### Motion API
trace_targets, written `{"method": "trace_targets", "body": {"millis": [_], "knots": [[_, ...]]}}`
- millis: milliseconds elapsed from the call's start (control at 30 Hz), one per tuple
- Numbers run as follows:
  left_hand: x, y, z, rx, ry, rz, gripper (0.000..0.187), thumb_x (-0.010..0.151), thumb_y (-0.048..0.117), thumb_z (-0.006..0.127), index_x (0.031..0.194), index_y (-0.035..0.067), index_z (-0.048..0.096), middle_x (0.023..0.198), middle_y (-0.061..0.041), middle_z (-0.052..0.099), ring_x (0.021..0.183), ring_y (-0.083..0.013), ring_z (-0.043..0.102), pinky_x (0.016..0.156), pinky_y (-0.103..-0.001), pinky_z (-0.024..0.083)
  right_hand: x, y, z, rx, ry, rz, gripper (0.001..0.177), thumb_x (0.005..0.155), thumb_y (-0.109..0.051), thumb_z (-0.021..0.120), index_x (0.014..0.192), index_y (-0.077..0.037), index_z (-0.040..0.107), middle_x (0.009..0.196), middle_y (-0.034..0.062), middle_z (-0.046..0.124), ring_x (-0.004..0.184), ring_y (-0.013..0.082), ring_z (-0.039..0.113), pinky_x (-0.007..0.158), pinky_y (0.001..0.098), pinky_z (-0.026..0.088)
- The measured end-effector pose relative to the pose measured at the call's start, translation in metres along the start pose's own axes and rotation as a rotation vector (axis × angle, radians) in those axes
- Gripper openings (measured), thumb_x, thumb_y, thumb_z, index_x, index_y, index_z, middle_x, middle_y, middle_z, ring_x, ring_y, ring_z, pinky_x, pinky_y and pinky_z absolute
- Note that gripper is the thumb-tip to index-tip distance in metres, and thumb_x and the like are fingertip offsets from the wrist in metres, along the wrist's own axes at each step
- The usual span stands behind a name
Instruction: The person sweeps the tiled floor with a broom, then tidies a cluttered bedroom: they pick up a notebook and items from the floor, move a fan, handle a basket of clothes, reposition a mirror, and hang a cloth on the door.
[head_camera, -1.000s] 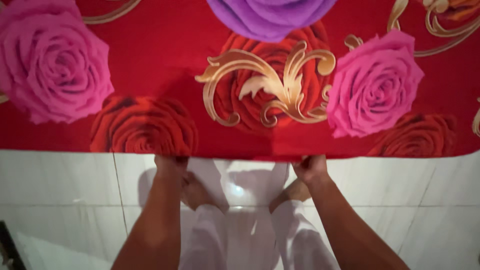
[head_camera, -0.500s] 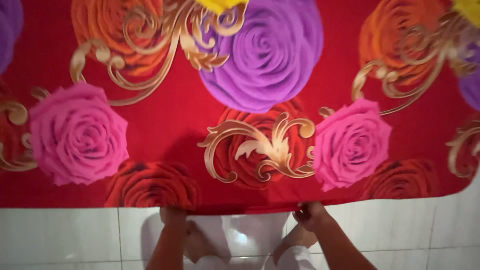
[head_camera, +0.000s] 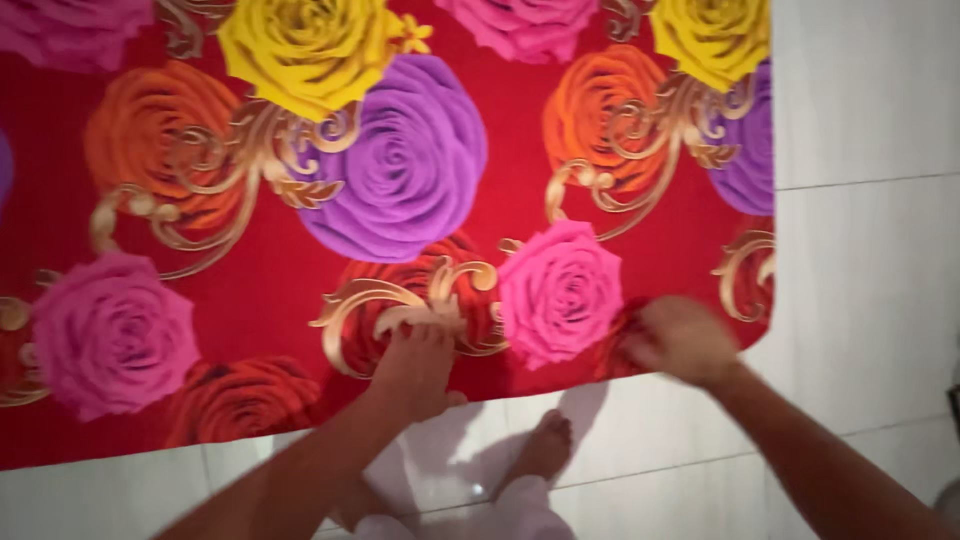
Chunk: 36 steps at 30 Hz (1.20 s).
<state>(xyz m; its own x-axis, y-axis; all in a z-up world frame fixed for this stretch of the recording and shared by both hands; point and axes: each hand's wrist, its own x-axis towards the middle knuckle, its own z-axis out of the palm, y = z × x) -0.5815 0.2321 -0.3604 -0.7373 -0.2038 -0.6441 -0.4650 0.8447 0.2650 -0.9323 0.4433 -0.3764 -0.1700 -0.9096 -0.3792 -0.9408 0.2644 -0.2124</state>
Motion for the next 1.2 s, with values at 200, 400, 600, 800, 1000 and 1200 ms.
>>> {"method": "trace_targets", "body": {"millis": [200,400,600,800,1000,1200], "knots": [[0.070,0.031,0.016,0.265,-0.244,0.056,0.058,0.086,0.056,0.070,0.119,0.008,0.072,0.122,-0.011,0.068,0.123,-0.0330,0.057,0.096,-0.048,0.052,0.005,-0.047,0.068,-0.301,-0.308,-0.407,0.054,0.082,-0.046,0.069,0.114,-0.004,0.064,0.117,0.0147,0.065,0.113,0.0349,0.059,0.090,0.0507,0.050],[0.086,0.007,0.056,0.414,-0.128,0.328,0.025,0.093,0.023,0.058,0.098,0.013,0.080,0.102,-0.008,0.075,0.103,-0.0316,0.066,0.079,-0.054,0.056,0.005,-0.036,0.119,-0.306,-0.256,-0.430,0.027,0.090,-0.028,0.060,0.106,-0.008,0.066,0.107,0.0089,0.069,0.109,0.0295,0.061,0.087,0.0445,0.052],[0.077,0.023,0.085,0.208,-0.241,0.343,0.047,0.096,0.050,0.057,0.094,0.008,0.079,0.098,-0.011,0.075,0.099,-0.0325,0.066,0.079,-0.048,0.052,-0.011,-0.036,0.114,-0.164,-0.187,-0.347,0.021,0.086,-0.021,0.061,0.103,-0.009,0.067,0.102,0.0073,0.070,0.106,0.0282,0.063,0.082,0.0412,0.055],[0.069,0.051,0.132,0.197,-0.092,0.271,0.021,0.091,0.018,0.060,0.090,0.014,0.081,0.092,-0.005,0.077,0.095,-0.0287,0.067,0.070,-0.043,0.053,-0.012,-0.028,0.107,-0.154,-0.206,-0.420,0.017,0.087,-0.023,0.063,0.095,-0.008,0.066,0.095,0.0085,0.070,0.100,0.0285,0.066,0.075,0.0404,0.057],[0.070,0.053,0.150,0.205,-0.111,0.326,0.021,0.091,0.017,0.061,0.093,0.014,0.081,0.095,-0.006,0.077,0.094,-0.0287,0.069,0.068,-0.043,0.054,-0.022,-0.028,0.108,-0.144,-0.290,-0.346,0.012,0.085,-0.017,0.063,0.094,-0.009,0.067,0.095,0.0076,0.071,0.098,0.0261,0.067,0.075,0.0391,0.059],[0.088,0.050,0.164,0.171,-0.160,0.296,0.023,0.092,0.017,0.059,0.097,0.012,0.081,0.102,-0.008,0.077,0.100,-0.0303,0.068,0.072,-0.043,0.055,-0.001,-0.036,0.124,-0.212,-0.404,-0.255,0.019,0.088,-0.016,0.061,0.104,-0.010,0.069,0.106,0.0070,0.072,0.109,0.0263,0.064,0.083,0.0414,0.058]]}}
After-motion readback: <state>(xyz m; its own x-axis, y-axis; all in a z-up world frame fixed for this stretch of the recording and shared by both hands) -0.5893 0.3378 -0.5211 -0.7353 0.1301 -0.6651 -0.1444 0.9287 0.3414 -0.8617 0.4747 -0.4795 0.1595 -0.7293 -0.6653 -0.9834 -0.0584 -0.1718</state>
